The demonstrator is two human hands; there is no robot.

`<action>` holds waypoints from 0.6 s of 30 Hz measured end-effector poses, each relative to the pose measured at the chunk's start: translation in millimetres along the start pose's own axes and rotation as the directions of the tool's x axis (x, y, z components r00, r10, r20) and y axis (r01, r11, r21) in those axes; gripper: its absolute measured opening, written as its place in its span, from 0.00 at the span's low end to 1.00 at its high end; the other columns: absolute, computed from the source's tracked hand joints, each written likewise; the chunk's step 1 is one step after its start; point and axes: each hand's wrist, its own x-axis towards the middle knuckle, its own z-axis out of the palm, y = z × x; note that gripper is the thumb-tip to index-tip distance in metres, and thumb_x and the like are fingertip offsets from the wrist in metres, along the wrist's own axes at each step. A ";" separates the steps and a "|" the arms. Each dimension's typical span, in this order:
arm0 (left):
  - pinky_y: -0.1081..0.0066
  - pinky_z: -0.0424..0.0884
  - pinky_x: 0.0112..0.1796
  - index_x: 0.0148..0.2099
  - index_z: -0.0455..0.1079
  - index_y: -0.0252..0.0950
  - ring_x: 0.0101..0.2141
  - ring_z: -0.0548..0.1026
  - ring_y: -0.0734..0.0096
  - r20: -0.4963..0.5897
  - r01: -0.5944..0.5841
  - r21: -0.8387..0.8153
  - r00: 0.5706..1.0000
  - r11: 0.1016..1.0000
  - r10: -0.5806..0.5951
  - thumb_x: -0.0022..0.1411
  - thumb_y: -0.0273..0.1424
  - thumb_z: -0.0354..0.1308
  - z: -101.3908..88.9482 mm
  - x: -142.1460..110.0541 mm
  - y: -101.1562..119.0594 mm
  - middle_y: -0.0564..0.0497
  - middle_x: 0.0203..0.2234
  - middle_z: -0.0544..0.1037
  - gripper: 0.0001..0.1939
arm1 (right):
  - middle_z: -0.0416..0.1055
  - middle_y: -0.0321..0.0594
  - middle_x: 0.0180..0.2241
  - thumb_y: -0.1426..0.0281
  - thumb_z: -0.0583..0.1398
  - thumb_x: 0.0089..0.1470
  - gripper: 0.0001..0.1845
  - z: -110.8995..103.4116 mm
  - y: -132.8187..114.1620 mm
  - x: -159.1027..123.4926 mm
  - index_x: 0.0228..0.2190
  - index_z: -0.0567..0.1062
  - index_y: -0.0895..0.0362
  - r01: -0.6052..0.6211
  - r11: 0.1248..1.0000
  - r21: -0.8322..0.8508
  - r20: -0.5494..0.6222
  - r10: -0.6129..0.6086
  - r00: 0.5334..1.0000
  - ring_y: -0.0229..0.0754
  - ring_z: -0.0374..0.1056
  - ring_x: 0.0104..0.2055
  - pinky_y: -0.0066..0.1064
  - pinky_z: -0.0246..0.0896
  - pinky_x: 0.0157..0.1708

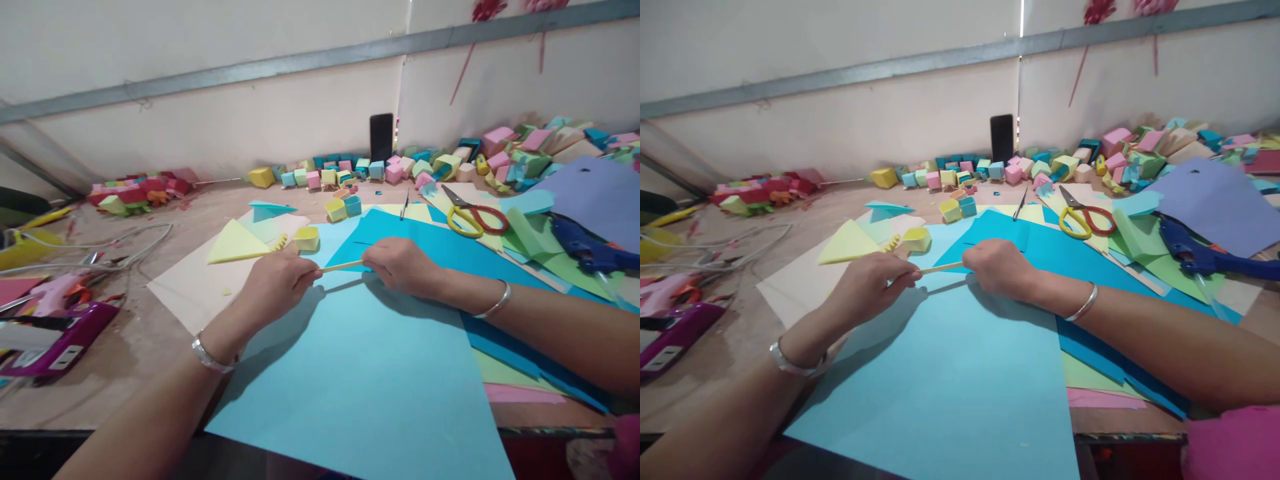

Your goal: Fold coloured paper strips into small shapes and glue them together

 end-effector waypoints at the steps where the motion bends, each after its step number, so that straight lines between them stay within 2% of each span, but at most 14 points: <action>1: 0.71 0.62 0.28 0.31 0.76 0.37 0.26 0.73 0.68 0.017 0.035 -0.006 0.999 0.999 -0.035 0.65 0.33 0.53 -2.0 0.8 -1.5 0.49 0.23 0.77 0.14 | 0.73 0.43 0.27 0.76 0.53 0.57 0.11 -0.7 1.3 0.3 0.30 0.76 0.60 -0.029 1.000 0.009 0.003 0.029 1.000 0.41 0.61 0.29 0.32 0.43 0.28; 5: 0.72 0.61 0.27 0.29 0.75 0.37 0.24 0.72 0.71 0.043 0.076 -0.055 0.996 0.996 -0.074 0.65 0.33 0.52 -2.3 1.1 -0.7 0.51 0.22 0.76 0.15 | 0.72 0.42 0.26 0.77 0.54 0.56 0.11 -5.7 -2.8 1.4 0.28 0.75 0.59 -0.069 0.997 -0.036 0.048 0.071 0.996 0.40 0.60 0.28 0.33 0.40 0.28; 7: 0.72 0.63 0.28 0.29 0.75 0.38 0.24 0.71 0.71 0.014 0.025 -0.070 1.000 0.997 -0.024 0.65 0.32 0.52 2.1 -0.9 3.4 0.51 0.21 0.75 0.15 | 0.72 0.42 0.26 0.77 0.54 0.57 0.11 -7.7 -8.7 1.5 0.26 0.75 0.59 -0.036 0.995 -0.091 0.050 0.040 0.998 0.40 0.60 0.29 0.34 0.39 0.29; 10: 0.68 0.66 0.34 0.32 0.77 0.40 0.25 0.71 0.70 -0.046 -0.097 -0.064 0.995 0.993 0.094 0.65 0.30 0.52 8.0 -5.1 12.0 0.51 0.20 0.75 0.13 | 0.73 0.42 0.27 0.74 0.55 0.59 0.11 -7.9 -17.9 1.0 0.27 0.75 0.59 0.071 0.989 -0.132 -0.002 -0.071 0.997 0.40 0.60 0.31 0.34 0.38 0.30; 13: 0.64 0.67 0.40 0.35 0.77 0.41 0.25 0.70 0.70 -0.072 -0.175 -0.041 0.983 0.984 0.171 0.66 0.30 0.52 8.4 -7.7 16.7 0.52 0.20 0.75 0.12 | 0.72 0.41 0.25 0.76 0.54 0.61 0.13 -5.7 -21.0 0.5 0.27 0.75 0.58 0.163 0.976 -0.144 -0.030 -0.169 0.985 0.39 0.58 0.30 0.34 0.37 0.31; 18: 0.69 0.65 0.30 0.35 0.77 0.36 0.27 0.73 0.67 -0.114 -0.109 0.008 0.987 0.994 0.109 0.67 0.33 0.52 5.6 -3.8 7.8 0.48 0.22 0.76 0.14 | 0.73 0.41 0.26 0.76 0.53 0.60 0.13 -1.8 -11.1 1.2 0.31 0.77 0.59 0.146 0.983 -0.114 -0.054 -0.153 0.987 0.39 0.58 0.28 0.33 0.37 0.30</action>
